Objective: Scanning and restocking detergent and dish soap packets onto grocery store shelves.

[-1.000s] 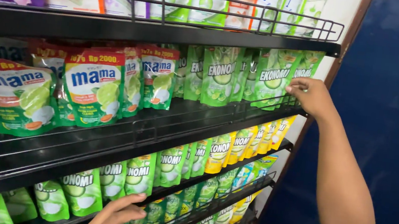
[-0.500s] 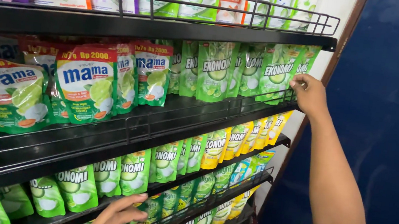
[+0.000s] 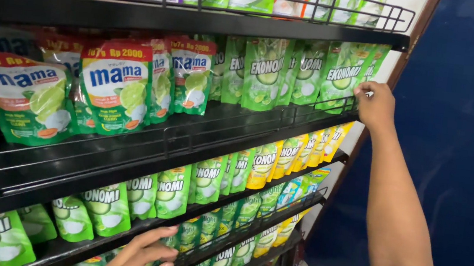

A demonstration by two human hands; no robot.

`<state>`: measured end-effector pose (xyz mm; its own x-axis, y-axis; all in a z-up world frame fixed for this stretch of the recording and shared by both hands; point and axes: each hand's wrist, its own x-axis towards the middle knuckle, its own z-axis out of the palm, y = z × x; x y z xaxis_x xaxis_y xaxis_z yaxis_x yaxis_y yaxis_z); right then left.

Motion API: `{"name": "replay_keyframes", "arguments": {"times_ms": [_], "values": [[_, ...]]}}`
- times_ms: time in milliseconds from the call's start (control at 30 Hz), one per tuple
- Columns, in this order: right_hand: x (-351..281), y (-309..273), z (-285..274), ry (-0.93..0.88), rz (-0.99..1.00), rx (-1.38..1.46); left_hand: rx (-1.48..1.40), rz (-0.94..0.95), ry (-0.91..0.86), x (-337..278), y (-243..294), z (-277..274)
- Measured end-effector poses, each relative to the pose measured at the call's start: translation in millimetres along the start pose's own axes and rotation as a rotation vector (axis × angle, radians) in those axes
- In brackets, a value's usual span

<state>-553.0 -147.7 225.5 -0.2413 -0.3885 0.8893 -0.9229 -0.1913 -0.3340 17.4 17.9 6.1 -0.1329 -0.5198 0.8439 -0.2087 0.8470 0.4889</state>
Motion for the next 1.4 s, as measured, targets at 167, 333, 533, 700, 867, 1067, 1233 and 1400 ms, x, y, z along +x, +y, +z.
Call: {"name": "replay_keyframes", "arguments": {"times_ms": [167, 333, 533, 700, 867, 1067, 1233, 1400], "values": [[-20, -8, 2, 0.098, -0.127, -0.084, -0.024, -0.046, -0.004, -17, -18, -5], [-123, -98, -16, 0.49, -0.079, 0.096, -0.19, 0.014, -0.14, -67, -59, 11], [-453, -107, 47, 0.04, 0.301, 0.269, -0.51, -0.276, -0.579, -231, -171, 64], [-802, -129, 57, -0.54, 0.795, -0.005, -0.617, -0.611, -1.007, -313, -185, 5], [-1028, -228, -23, -1.18, 1.028, -0.393, -0.553, -0.659, -1.2, -347, -164, -60], [-1246, -298, -116, -1.236, 0.988, -0.124, -0.556, -0.666, -1.343, -426, -183, -73], [-1269, -367, -160, -1.109, 1.565, -0.439, -0.598, -0.773, -1.425, -496, -199, -87], [-1272, -401, -173, -0.828, 1.656, -0.352, -0.577, -0.899, -1.482, -571, -232, -117]]}}
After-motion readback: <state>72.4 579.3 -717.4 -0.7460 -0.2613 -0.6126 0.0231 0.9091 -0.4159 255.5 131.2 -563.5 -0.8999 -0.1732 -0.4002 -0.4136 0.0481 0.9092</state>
